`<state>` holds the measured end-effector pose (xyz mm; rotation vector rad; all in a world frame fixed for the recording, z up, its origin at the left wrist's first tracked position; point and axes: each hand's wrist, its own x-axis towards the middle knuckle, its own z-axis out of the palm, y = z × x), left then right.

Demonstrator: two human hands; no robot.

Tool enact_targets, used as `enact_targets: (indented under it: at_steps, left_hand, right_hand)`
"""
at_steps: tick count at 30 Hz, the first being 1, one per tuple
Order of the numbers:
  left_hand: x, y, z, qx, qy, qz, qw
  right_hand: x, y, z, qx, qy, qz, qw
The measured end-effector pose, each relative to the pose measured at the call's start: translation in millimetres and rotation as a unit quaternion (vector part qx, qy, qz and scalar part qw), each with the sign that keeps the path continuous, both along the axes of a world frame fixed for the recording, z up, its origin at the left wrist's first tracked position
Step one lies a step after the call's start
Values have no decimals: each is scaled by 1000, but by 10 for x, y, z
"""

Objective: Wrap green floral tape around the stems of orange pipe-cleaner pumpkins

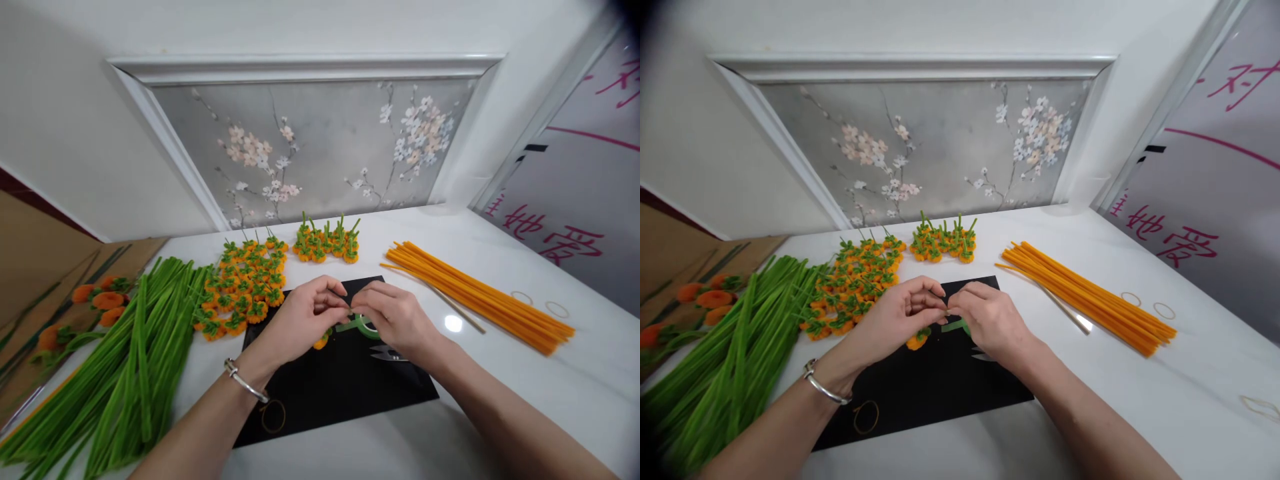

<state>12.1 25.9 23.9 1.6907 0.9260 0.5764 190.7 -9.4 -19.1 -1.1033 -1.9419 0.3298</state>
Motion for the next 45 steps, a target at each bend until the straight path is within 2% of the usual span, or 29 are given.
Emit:
enact_targets:
  at_steps: [3,6,13,19,21,25,29,34,45]
  left_hand:
    - [11,-32,-12,113,50,-8,992]
    - [16,-52,-29,172,86,8,981]
    - [-9,-46,-23,173,100,13,980]
    - [-64,-20,34,62,52,-45,996]
    - [-78,-24,62,52,56,-59,995]
    - [-62,-60,109,140,105,-51,983]
    - [-7,-87,88,225,137,-18,965]
    - [-1,-73,31,233,153,10,960]
    - [-51,-91,72,251,205,-32,945]
  right_hand:
    - [-2,-7,-25,11,-33,-7,999]
    - [-1,-14,-21,15,-51,-12,999]
    - [-10,-23,-20,50,-66,-4,997]
    - [-17,-23,-14,55,-65,12,996]
    - [-20,-20,-14,59,-67,11,996]
    - [-24,-23,-20,62,-81,4,995]
    - [-22,-37,-20,67,-105,-2,992]
    - [-28,-27,-36,87,-142,-14,986]
    - [-34,-41,-50,115,-214,-40,969]
